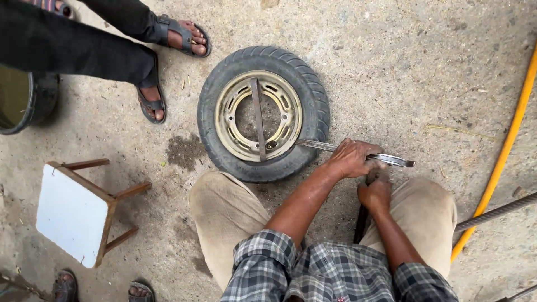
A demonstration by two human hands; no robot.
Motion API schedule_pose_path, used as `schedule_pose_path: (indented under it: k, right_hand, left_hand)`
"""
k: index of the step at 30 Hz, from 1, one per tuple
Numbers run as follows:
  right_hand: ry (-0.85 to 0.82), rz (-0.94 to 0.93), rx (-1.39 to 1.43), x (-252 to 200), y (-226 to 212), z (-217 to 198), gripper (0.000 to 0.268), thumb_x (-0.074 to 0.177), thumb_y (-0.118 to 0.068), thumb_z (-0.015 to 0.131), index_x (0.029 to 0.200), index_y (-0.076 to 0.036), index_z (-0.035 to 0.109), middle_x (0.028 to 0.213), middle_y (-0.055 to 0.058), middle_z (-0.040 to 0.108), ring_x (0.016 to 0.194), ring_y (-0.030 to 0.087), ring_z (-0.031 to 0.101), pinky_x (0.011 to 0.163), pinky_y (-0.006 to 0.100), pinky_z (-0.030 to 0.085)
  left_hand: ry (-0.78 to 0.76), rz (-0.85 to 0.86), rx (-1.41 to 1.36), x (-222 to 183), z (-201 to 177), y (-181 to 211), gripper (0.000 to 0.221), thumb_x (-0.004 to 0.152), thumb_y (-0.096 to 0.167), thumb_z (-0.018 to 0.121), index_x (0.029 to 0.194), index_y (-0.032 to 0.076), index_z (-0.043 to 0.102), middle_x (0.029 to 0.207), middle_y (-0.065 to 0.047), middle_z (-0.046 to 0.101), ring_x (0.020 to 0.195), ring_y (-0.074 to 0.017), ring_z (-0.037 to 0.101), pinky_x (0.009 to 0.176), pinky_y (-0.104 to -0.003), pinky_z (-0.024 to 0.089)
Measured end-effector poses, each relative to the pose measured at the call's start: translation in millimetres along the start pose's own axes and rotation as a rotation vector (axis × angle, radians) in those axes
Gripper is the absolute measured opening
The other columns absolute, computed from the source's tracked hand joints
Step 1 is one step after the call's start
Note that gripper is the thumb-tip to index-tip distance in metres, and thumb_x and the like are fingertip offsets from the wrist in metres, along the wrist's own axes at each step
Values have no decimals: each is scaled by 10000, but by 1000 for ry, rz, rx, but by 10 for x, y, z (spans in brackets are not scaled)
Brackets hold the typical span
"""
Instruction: Manually pry a tire off of its metal rim using iron bars and a hammer.
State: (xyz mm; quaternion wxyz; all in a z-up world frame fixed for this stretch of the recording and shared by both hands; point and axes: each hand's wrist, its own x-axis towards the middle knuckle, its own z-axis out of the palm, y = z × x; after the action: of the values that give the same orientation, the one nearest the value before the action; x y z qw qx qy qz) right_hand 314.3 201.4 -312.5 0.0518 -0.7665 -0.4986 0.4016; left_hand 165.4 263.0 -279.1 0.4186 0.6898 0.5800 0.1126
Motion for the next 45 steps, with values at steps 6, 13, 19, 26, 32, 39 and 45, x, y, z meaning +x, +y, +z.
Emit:
schedule_pose_path:
  k: [6, 13, 19, 26, 32, 39, 45]
  right_hand:
    - [-60, 15, -212, 176, 68, 86, 624, 874, -178, 720, 1371, 61, 428, 1135, 321, 647, 1070, 471, 648, 915, 523, 516]
    - [-257, 319, 851, 426, 223, -148, 335, 899, -143, 720, 1144, 79, 667, 911, 118, 658, 744, 222, 605, 636, 391, 482]
    - [-345, 219, 1184, -378, 235, -1641, 164, 918, -44, 589, 1039, 63, 565, 801, 95, 624, 650, 180, 619, 580, 323, 542]
    - [-120, 199, 865, -970, 322, -2248, 317, 1008, -213, 613, 1232, -39, 470, 744, 51, 511, 584, 139, 465, 507, 294, 414]
    - [-312, 139, 1508, -1213, 57, -2272, 430, 872, -383, 588, 1213, -124, 539, 684, 11, 555, 513, 107, 504, 435, 248, 425]
    - [-207, 219, 1142, -900, 284, -1874, 278, 970, -226, 627, 1176, -90, 499, 677, 16, 468, 523, 123, 449, 443, 295, 393]
    - [-96, 97, 1159, -657, 360, -1794, 215, 1040, -120, 597, 1175, -64, 439, 747, 24, 487, 560, 121, 463, 468, 284, 390]
  left_hand:
    - [44, 38, 3, -48, -144, 61, 520, 874, 526, 704, 1283, 205, 718, 1411, -51, 661, 1320, -277, 602, 1141, -524, 398]
    - [-110, -71, -51, -177, -529, 364, 474, 931, 509, 641, 1315, 236, 693, 1331, -92, 712, 1185, -326, 684, 1064, -455, 518]
    - [-36, 115, 22, -134, -475, 276, 336, 952, 413, 731, 1192, 179, 755, 1182, -94, 766, 1128, -318, 711, 977, -459, 549]
    - [-183, -113, -41, -126, -730, 666, 430, 864, 402, 713, 1277, 290, 677, 1086, -49, 760, 973, -275, 712, 895, -463, 533]
    - [-134, 149, 69, -29, -508, 514, 304, 903, 318, 794, 1166, 175, 737, 1134, -96, 763, 1001, -260, 709, 893, -440, 575]
    - [-189, -41, 97, 17, -463, 948, 444, 779, 515, 806, 1066, 186, 722, 1019, -91, 753, 929, -285, 730, 821, -453, 559]
    - [-93, -6, 220, 139, -379, 842, 497, 875, 676, 637, 992, 199, 716, 879, -78, 775, 843, -299, 739, 738, -483, 556]
